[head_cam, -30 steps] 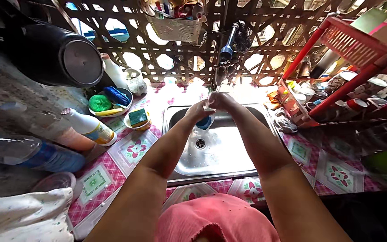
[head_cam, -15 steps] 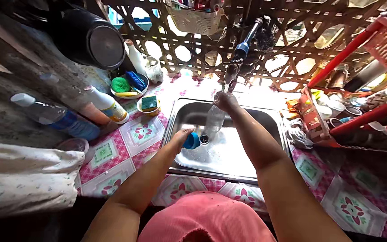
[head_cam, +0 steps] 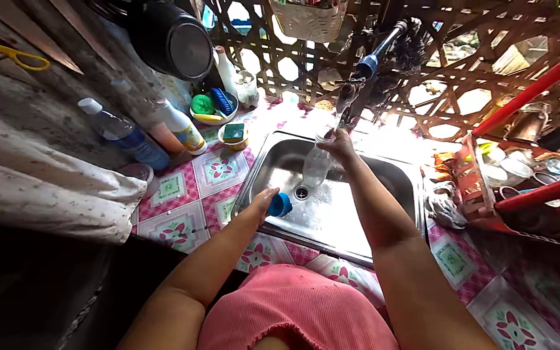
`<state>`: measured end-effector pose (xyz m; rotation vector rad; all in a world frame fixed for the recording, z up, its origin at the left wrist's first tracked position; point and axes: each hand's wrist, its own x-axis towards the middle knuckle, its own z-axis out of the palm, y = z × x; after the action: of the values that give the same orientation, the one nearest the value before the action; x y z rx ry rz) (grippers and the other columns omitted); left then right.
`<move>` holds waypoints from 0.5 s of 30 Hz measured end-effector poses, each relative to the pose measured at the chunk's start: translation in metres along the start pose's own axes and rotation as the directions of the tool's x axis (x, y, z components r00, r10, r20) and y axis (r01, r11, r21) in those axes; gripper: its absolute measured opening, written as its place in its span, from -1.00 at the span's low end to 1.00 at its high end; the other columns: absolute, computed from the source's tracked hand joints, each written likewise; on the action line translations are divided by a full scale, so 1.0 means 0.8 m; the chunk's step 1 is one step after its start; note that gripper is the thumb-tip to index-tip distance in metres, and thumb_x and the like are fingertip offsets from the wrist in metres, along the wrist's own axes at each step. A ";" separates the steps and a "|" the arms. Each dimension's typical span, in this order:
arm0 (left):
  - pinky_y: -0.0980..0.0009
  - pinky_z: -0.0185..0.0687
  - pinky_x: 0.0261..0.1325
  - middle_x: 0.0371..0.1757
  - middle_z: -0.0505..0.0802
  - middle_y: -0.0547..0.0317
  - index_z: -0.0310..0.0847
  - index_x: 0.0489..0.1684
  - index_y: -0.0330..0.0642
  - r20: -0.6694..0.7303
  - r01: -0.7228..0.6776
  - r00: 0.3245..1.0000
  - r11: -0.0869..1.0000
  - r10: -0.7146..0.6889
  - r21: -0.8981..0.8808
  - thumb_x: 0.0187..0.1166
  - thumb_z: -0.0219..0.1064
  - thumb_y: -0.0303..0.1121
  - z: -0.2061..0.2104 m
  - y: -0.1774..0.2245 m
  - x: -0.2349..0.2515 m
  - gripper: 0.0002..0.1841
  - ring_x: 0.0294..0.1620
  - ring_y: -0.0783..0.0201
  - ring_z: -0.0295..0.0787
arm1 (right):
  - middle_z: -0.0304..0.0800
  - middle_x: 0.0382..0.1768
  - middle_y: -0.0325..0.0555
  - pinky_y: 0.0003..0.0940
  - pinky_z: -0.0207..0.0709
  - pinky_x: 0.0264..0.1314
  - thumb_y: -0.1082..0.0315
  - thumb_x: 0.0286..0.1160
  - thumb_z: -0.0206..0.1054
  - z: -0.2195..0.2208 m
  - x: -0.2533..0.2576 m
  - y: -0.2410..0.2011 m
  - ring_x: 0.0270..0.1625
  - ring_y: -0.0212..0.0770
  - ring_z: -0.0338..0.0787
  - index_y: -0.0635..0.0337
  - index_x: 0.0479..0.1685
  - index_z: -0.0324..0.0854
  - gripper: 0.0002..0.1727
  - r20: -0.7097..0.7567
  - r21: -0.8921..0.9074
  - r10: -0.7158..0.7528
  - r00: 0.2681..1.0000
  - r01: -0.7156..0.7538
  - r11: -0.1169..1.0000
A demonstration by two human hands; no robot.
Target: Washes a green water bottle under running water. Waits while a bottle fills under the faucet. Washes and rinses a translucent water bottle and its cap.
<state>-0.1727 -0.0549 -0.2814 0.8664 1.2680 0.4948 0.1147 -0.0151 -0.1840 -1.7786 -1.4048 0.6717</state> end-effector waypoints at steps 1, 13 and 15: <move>0.03 0.66 0.22 0.28 0.71 -0.15 0.43 0.53 -0.17 -0.007 0.005 1.000 1.000 -0.005 -0.007 0.79 0.16 -0.07 -0.001 -0.004 0.001 -0.52 0.23 0.00 0.70 | 0.53 0.40 0.38 0.17 0.39 0.57 0.38 0.04 0.74 -0.004 -0.003 -0.007 0.49 0.22 0.53 0.43 0.36 0.47 -0.21 0.015 0.047 -0.006 1.000 0.006 0.999; 0.04 0.61 0.27 0.32 0.69 -0.15 0.45 0.51 -0.17 -0.001 -0.042 0.999 0.997 0.042 0.060 0.78 0.17 -0.07 0.004 -0.011 0.000 -0.53 0.28 0.03 0.66 | 0.41 0.51 0.45 0.19 0.44 0.52 0.21 -0.10 0.79 -0.030 -0.002 0.003 0.52 0.30 0.50 0.31 0.64 0.26 0.12 -0.266 0.177 0.241 0.933 -0.199 0.964; 0.03 0.61 0.27 0.32 0.69 -0.16 0.45 0.50 -0.17 0.000 -0.046 0.999 0.997 0.046 0.056 0.78 0.18 -0.07 0.003 -0.011 0.001 -0.53 0.29 0.03 0.66 | 0.43 0.50 0.43 0.18 0.41 0.55 0.19 -0.05 0.75 -0.030 0.000 -0.008 0.55 0.28 0.48 0.35 0.63 0.28 0.08 -0.336 0.162 0.268 0.903 -0.225 0.961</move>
<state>-0.1714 -0.0608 -0.2887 0.9441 1.2702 0.4985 0.1299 -0.0200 -0.1649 -1.8866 -0.8874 0.5161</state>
